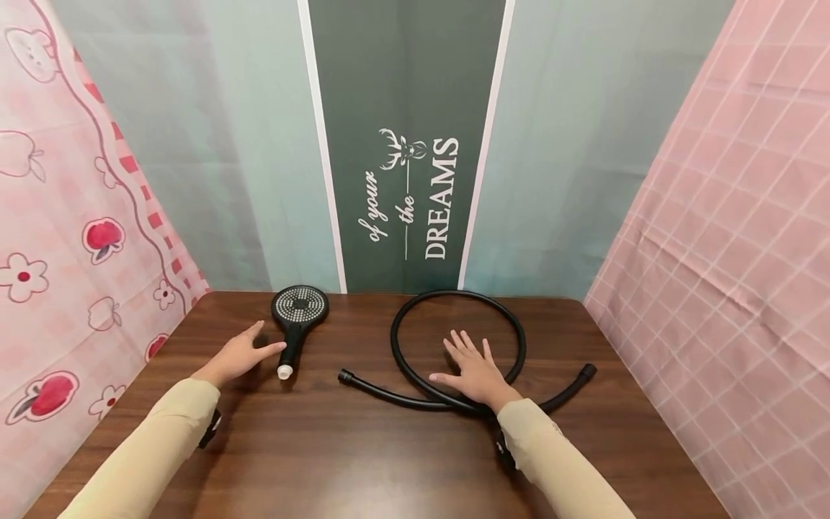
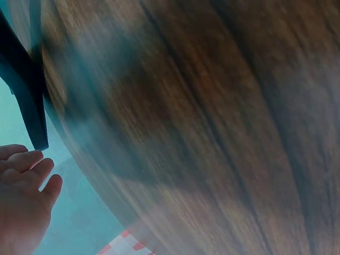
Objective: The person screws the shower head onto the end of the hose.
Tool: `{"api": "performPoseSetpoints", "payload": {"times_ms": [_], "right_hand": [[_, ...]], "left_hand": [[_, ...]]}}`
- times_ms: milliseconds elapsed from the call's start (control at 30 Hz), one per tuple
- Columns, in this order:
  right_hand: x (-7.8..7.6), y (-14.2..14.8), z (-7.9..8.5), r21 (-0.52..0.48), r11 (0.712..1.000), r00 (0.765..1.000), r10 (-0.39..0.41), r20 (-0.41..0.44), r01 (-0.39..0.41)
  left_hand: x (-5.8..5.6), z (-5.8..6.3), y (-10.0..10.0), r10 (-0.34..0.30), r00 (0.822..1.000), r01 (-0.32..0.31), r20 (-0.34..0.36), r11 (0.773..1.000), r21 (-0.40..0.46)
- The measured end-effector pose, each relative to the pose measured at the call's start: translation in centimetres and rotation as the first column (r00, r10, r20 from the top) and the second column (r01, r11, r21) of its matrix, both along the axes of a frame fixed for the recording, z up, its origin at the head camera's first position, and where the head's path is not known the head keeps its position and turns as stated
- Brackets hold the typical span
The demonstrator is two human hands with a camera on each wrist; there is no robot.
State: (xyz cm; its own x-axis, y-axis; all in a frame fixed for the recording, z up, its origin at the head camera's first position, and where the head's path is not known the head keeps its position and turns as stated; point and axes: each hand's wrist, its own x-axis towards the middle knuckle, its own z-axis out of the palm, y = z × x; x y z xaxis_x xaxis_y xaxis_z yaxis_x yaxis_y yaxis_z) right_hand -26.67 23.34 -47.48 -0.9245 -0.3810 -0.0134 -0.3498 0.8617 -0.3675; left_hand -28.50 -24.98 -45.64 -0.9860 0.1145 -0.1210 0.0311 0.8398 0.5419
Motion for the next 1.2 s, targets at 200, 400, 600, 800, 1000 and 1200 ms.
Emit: {"api": "performPoseSetpoints", "payload": {"times_ms": [200,400,600,800,1000,1200], "right_hand": [[0.4,-0.2,-0.8,0.010,1.000,1.000,0.000,0.013,0.000],[0.0,-0.5,-0.5,0.007,1.000,1.000,0.010,-0.008,-0.010],[-0.2,-0.5,-0.3,0.008,1.000,1.000,0.007,-0.008,-0.007],[-0.2,-0.4,-0.5,0.012,1.000,1.000,0.001,-0.016,-0.001],[-0.1,-0.9,-0.5,-0.012,1.000,1.000,0.013,0.000,-0.013],[0.1,-1.2,-0.3,-0.014,1.000,1.000,0.019,0.018,-0.019]], "left_hand": [[0.2,-1.2,0.3,-0.003,1.000,0.002,0.028,1.000,0.027],[0.1,-0.9,0.3,0.008,0.999,-0.010,0.042,0.998,0.060],[-0.3,-0.9,0.3,0.009,0.998,-0.014,0.063,0.997,0.071],[-0.5,-1.2,0.6,0.006,0.997,-0.013,0.078,0.996,0.084],[-0.7,-1.2,0.7,0.007,0.997,-0.014,0.081,0.995,0.094],[-1.1,-1.3,1.0,0.022,0.994,-0.032,0.105,0.995,0.098]]}}
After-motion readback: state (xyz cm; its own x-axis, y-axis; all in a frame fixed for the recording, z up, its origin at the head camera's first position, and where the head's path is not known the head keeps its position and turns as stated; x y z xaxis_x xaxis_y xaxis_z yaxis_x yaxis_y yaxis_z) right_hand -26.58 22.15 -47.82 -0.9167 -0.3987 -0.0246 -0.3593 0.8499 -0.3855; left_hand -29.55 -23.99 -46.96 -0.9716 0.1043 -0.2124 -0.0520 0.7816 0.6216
